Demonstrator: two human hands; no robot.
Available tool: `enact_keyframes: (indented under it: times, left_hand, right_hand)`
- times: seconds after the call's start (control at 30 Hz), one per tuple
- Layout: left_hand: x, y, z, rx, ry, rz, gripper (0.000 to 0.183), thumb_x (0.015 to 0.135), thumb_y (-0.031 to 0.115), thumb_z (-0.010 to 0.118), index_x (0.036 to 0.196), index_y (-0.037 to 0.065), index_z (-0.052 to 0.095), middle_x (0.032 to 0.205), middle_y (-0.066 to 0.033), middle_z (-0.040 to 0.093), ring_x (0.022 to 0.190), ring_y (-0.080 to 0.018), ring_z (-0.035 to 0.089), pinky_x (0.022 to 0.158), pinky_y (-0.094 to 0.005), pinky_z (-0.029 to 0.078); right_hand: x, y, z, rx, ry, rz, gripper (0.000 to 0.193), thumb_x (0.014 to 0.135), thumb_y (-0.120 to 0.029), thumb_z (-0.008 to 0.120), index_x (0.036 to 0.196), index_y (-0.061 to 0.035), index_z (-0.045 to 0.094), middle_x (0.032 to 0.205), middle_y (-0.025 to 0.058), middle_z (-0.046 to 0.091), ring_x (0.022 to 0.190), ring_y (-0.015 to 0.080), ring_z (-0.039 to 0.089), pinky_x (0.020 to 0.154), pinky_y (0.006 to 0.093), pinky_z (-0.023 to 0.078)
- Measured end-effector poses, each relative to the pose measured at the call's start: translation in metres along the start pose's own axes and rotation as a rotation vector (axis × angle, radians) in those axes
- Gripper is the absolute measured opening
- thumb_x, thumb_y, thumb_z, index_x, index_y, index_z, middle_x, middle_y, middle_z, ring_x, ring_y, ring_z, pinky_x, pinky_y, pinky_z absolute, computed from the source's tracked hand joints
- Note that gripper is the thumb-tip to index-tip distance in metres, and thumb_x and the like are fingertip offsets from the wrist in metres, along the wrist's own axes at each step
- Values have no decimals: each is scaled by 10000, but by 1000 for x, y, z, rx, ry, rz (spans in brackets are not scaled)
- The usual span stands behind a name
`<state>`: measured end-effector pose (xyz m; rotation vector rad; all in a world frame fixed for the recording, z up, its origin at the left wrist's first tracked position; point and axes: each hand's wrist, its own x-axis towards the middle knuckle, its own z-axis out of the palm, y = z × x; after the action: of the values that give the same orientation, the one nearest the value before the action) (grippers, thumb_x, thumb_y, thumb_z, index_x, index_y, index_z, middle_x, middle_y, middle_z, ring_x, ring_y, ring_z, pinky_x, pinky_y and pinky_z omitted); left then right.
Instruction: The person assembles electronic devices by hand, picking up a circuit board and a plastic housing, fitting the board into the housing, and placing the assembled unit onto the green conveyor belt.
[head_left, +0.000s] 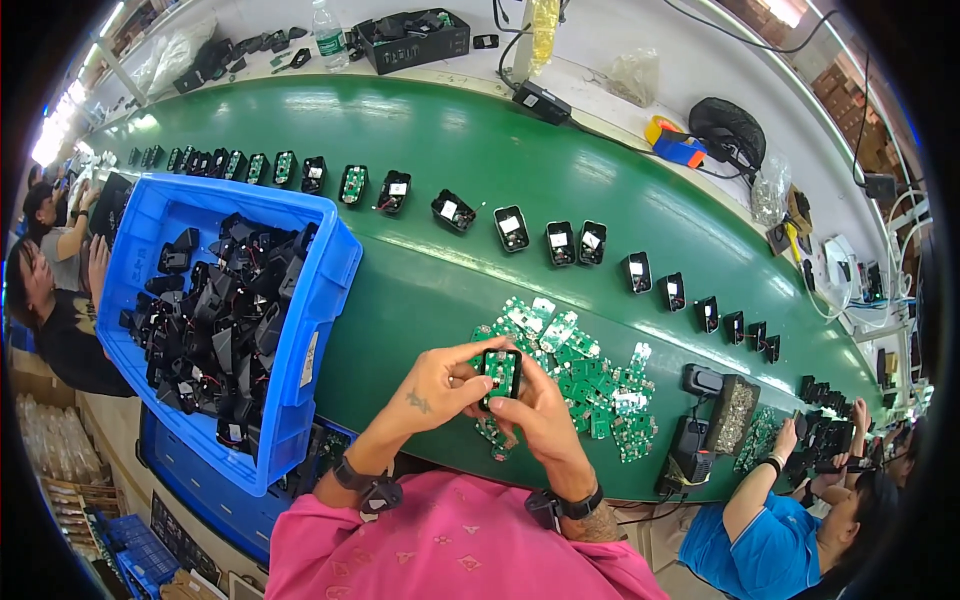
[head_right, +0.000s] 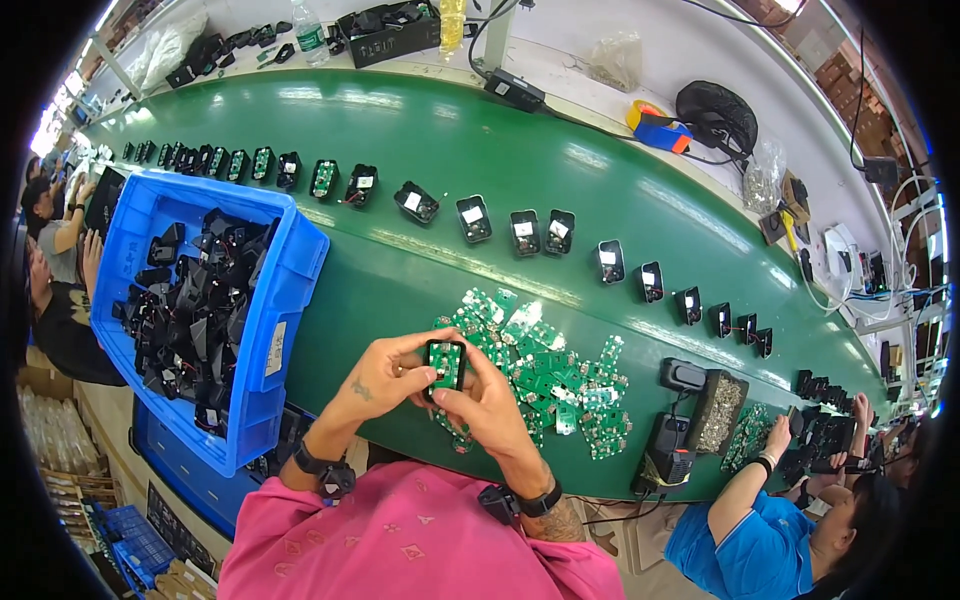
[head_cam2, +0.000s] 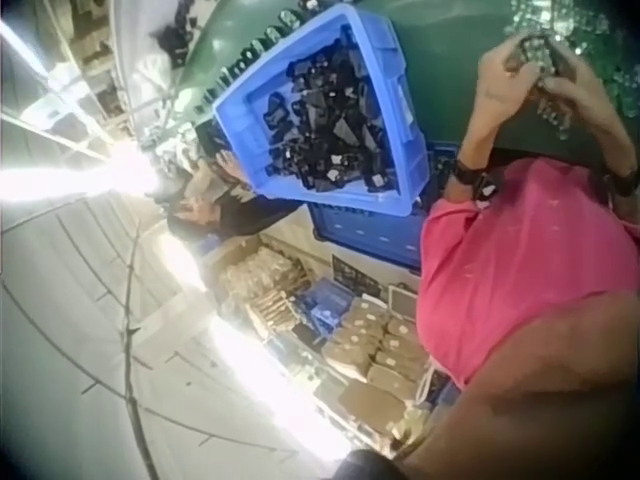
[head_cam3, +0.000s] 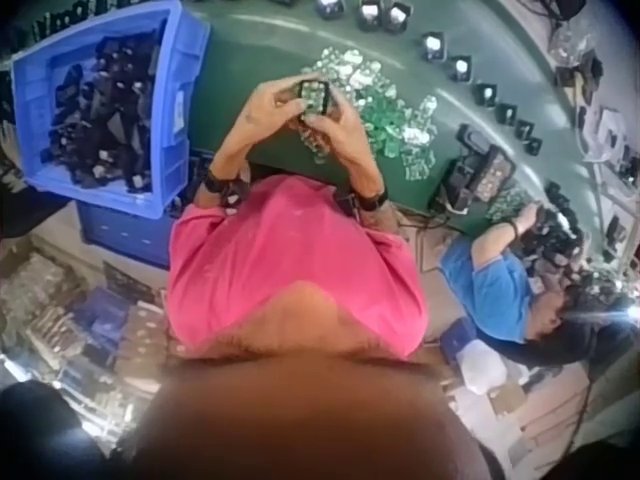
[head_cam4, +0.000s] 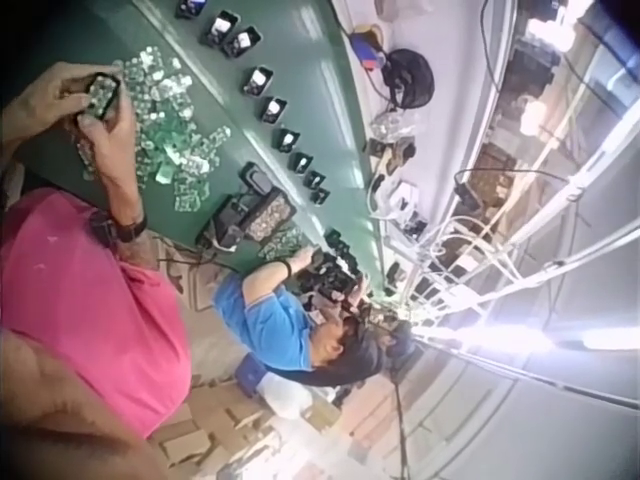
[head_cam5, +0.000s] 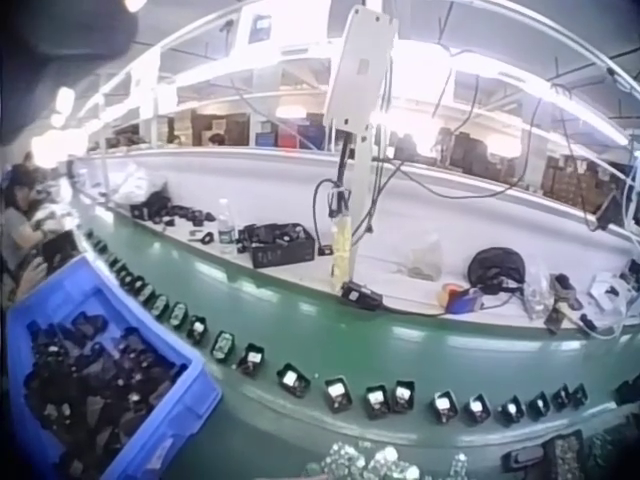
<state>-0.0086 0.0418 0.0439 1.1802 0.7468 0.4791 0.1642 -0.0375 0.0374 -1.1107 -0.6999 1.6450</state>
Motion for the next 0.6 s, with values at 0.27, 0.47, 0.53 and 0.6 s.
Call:
enact_keyframes:
  times: [0.27, 0.47, 0.53, 0.6]
  left_hand:
    - [-2, 0, -1, 3, -4, -2, 571, 912, -16, 565, 1468, 62, 465, 1013, -51, 693, 834, -66, 612, 666, -220, 536]
    - [10, -8, -8, 205, 86, 78, 557, 883, 37, 588, 1434, 57, 507, 741, -9, 607, 666, -37, 498, 606, -241, 494]
    - [23, -24, -12, 256, 98, 96, 574, 883, 12, 587, 1446, 22, 478, 889, -16, 662, 774, -39, 532, 677, -223, 492]
    - [30, -22, -10, 281, 90, 115, 582, 877, 26, 598, 1448, 36, 481, 873, -29, 662, 770, -34, 524, 677, -219, 488]
  right_hand:
    - [2, -3, 8, -176, 8, -76, 755, 865, 69, 641, 1520, 23, 268, 1040, 111, 659, 708, 94, 616, 539, 226, 486]
    - [6, -8, 5, -517, 94, -117, 885, 800, -10, 754, 1538, -21, 267, 1130, 129, 613, 806, 133, 629, 633, 247, 520]
    - [11, -8, 1, -852, 140, -305, 953, 687, -74, 850, 1495, -36, 346, 1210, 152, 530, 878, 210, 623, 697, 301, 542]
    - [20, -11, -4, -1015, 158, -460, 889, 680, -77, 852, 1439, -24, 393, 1211, 158, 520, 901, 238, 619, 727, 318, 546]
